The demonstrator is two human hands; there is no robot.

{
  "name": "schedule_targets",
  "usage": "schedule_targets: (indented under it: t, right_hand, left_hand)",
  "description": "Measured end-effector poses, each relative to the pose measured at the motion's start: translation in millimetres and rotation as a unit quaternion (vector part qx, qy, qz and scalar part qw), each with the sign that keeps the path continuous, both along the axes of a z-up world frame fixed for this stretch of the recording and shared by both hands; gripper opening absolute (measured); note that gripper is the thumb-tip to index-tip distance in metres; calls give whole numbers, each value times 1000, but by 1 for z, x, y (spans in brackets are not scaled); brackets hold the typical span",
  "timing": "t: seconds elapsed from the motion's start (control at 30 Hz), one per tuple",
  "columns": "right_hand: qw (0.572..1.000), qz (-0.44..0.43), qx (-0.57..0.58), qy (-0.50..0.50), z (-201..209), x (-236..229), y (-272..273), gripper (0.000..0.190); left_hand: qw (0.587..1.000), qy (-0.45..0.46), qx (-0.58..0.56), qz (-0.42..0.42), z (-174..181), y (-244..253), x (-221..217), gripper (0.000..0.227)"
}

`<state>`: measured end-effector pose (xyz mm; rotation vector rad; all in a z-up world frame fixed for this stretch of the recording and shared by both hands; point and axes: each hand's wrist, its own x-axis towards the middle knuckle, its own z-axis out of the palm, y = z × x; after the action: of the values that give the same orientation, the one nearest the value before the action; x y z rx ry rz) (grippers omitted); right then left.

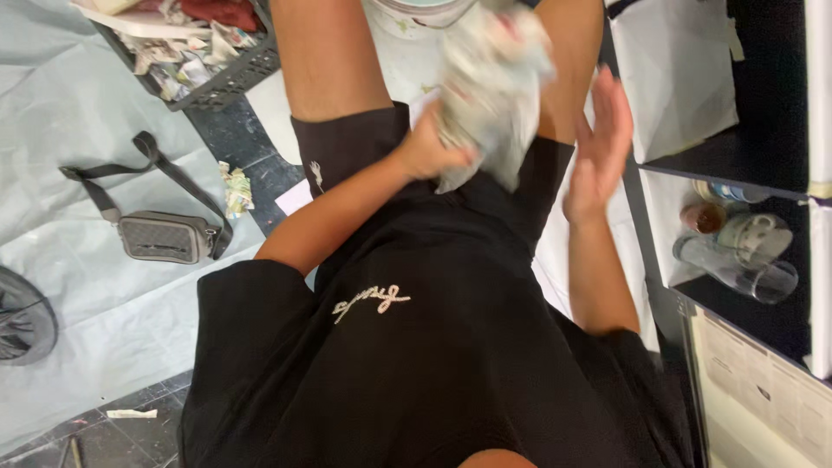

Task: The person sits on the floor and repeatedly wraps individual dishes in newspaper. They pick up a dish, wrap it in a sheet of newspaper, and place the wrapped item into a nearby basket. This process is repeated for multiple dishes.

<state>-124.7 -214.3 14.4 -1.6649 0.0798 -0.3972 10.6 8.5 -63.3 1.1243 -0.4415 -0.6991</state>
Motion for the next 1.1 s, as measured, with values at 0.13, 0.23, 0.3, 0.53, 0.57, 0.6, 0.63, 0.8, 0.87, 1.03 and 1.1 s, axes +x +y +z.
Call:
schedule_targets:
  t: [0.13,0.23,0.3,0.53,0.57,0.6,0.63,0.8,0.87,1.03,1.1]
  right_hand:
    - [998,62,-9,-9,-13,36,36,101]
    - [993,80,83,0,-10,54,68,102]
    - [981,88,171,-29,-1,67,74,102]
    - [989,125,73,-23,3,111,56,42]
    - [993,113,1,-32,2,110,61,35]
    - [992,98,-71,-41,2,110,67,29]
    - [984,109,-122,-70,2,106,76,33]
    - [952,169,-246,-60,27,121,108,84]
    - [941,185,-277,-67,38,135,116,111]
    - [929,254,-262,-56,33,184,105,121]
    - [935,251,-246,-52,20,198,104,114]
  left_hand:
    - [954,168,-204,141,-1,7,24,72]
    - [925,200,-295,133,15,20,48,65]
    - [925,179,-309,126,26,29,54,68]
    - [944,159,-266,115,33,37,39,66]
    - [943,159,-261,132,32,36,39,66]
    - [942,158,-257,150,32,35,38,67]
    - [940,158,-253,167,32,32,36,68]
    - [934,131,-188,273,41,22,40,65]
    - [930,132,-138,315,45,24,45,63]
    - [888,232,-268,293,41,42,73,68]
    - [908,178,-250,287,38,54,80,69]
